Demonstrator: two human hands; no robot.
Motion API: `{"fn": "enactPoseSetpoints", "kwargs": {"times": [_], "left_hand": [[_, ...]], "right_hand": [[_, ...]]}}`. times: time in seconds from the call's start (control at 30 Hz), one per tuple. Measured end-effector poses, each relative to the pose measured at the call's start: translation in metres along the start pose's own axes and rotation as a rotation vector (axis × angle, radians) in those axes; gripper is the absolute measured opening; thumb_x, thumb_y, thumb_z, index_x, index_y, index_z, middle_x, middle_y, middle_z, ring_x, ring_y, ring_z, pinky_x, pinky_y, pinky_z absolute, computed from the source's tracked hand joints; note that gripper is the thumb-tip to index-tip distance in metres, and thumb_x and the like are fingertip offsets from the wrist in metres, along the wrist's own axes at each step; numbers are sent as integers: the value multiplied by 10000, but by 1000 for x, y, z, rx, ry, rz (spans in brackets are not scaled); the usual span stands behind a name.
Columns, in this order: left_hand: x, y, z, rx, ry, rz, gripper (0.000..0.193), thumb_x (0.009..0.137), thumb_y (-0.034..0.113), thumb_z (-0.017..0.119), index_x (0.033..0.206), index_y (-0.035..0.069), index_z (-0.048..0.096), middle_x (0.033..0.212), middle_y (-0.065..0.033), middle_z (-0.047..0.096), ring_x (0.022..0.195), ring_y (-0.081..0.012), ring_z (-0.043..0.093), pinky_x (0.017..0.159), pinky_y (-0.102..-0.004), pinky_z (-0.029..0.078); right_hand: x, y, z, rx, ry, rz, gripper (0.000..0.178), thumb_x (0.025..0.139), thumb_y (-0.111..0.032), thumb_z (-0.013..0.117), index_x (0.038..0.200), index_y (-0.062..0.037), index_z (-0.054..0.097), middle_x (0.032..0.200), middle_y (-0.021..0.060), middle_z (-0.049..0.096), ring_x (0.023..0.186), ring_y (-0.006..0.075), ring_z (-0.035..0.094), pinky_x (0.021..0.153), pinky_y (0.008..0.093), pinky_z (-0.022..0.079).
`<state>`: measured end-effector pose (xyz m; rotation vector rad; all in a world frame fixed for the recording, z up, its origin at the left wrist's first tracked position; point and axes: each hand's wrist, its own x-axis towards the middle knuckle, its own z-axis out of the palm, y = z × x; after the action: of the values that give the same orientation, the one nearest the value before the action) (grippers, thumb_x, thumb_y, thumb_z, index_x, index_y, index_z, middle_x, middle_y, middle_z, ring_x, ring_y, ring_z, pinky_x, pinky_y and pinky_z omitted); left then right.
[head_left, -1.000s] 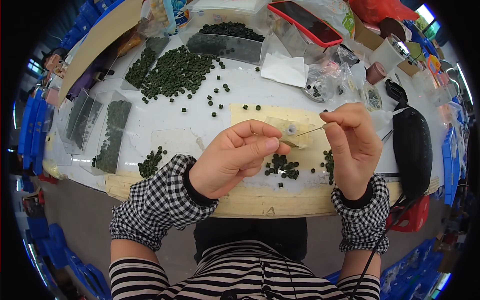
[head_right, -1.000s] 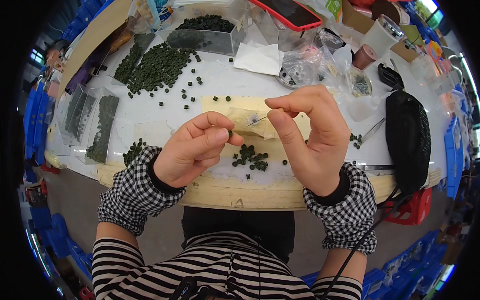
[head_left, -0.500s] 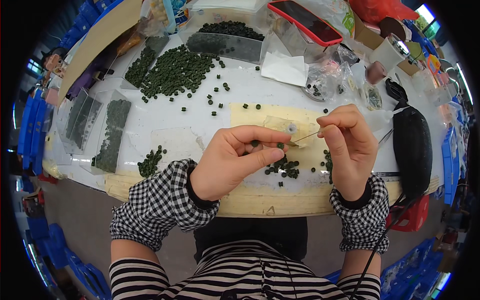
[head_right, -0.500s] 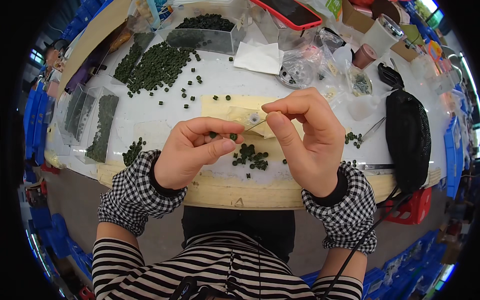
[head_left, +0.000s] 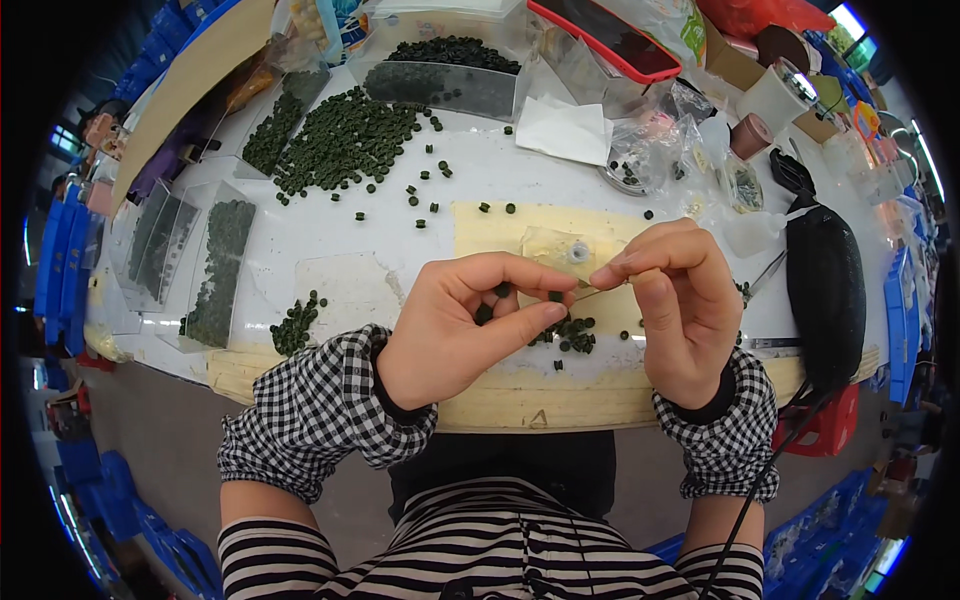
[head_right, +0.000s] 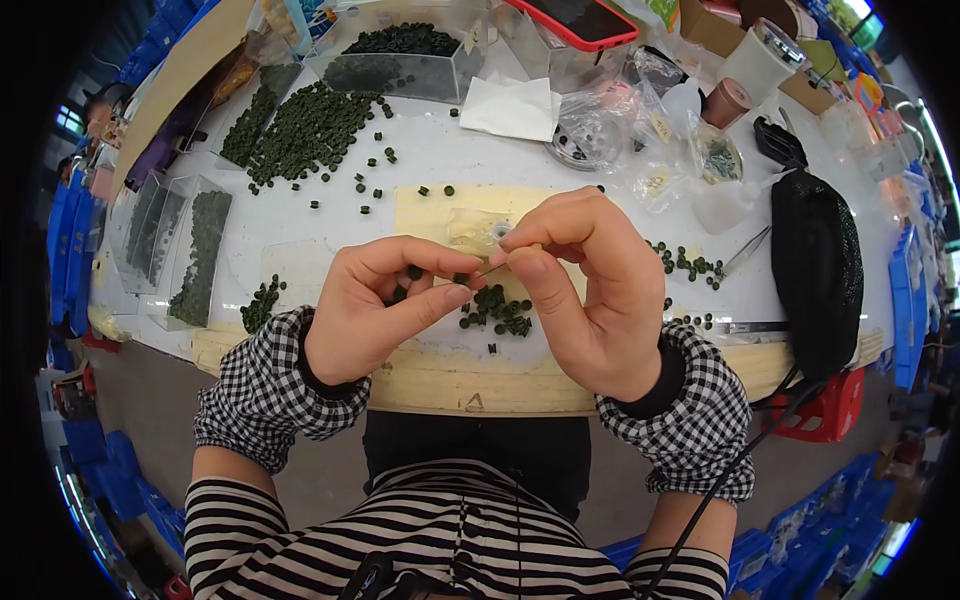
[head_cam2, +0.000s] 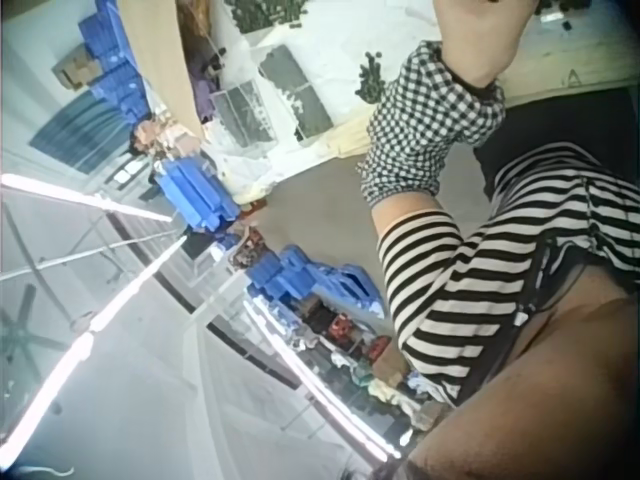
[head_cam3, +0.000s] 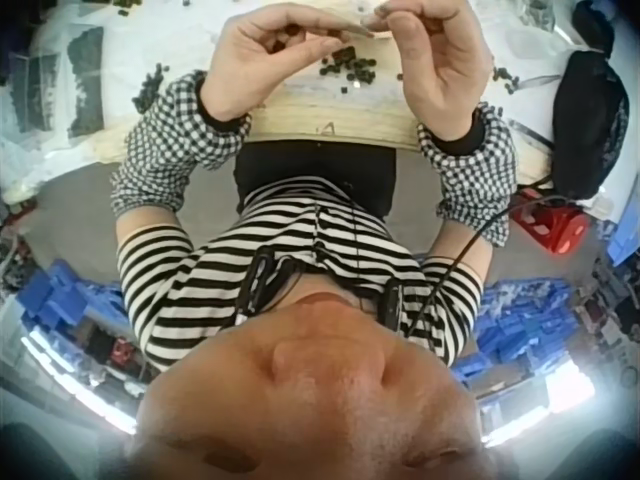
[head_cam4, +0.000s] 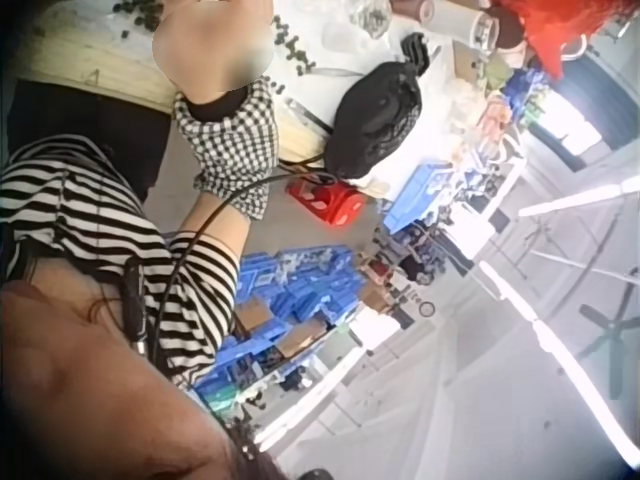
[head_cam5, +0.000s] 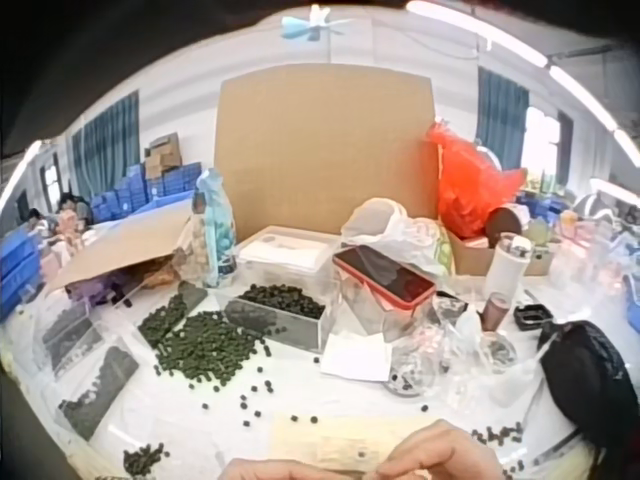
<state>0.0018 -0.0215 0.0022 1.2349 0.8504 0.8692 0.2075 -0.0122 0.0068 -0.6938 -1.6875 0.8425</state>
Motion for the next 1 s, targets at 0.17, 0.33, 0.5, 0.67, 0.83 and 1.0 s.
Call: {"fn": "enactPoseSetpoints", "kwargs": {"times": [0.17,0.33,0.5,0.67,0.83,1.0], "left_hand": [[0,-1,-5,47,-47,12,235,853,-2,635,1088,-4,638,997,-51,659,709,-3,464,676,-156,404],[2,0,-3,19,-30,-27,230,867,6,620,1096,-5,627,983,-56,639,851,-25,560,690,-176,423],[3,1,-2,-99,11,-37,241,866,22,629,1105,8,606,956,-54,635,805,-20,582,570,-148,385],[4,5,-4,-194,39,-138,258,847,38,661,1100,12,618,953,-33,638,717,-8,543,574,-140,385],[4,0,-3,-157,51,-78,259,842,59,674,1091,3,636,943,-22,649,747,-21,543,666,-154,442],[3,-2,-3,-73,51,-92,255,846,18,657,1098,-10,622,966,-33,643,780,-26,569,690,-147,453]], "right_hand": [[1,0,0,29,26,43,117,925,-79,555,979,25,551,914,90,577,784,129,595,734,242,491],[2,5,-1,-82,109,39,111,905,-86,591,931,20,570,870,71,587,751,122,585,705,237,481],[13,5,-4,-457,135,-87,83,834,-63,655,847,0,603,796,82,591,723,178,575,654,266,458],[14,10,-3,-666,96,-203,98,764,-38,688,825,-21,612,806,98,585,739,241,557,647,313,447],[14,8,-2,-761,51,-231,123,739,-27,703,833,-26,624,810,93,586,736,239,551,638,314,443],[11,2,-4,-534,153,-251,113,762,-26,700,850,-11,631,835,87,604,743,226,567,648,294,447]]}}
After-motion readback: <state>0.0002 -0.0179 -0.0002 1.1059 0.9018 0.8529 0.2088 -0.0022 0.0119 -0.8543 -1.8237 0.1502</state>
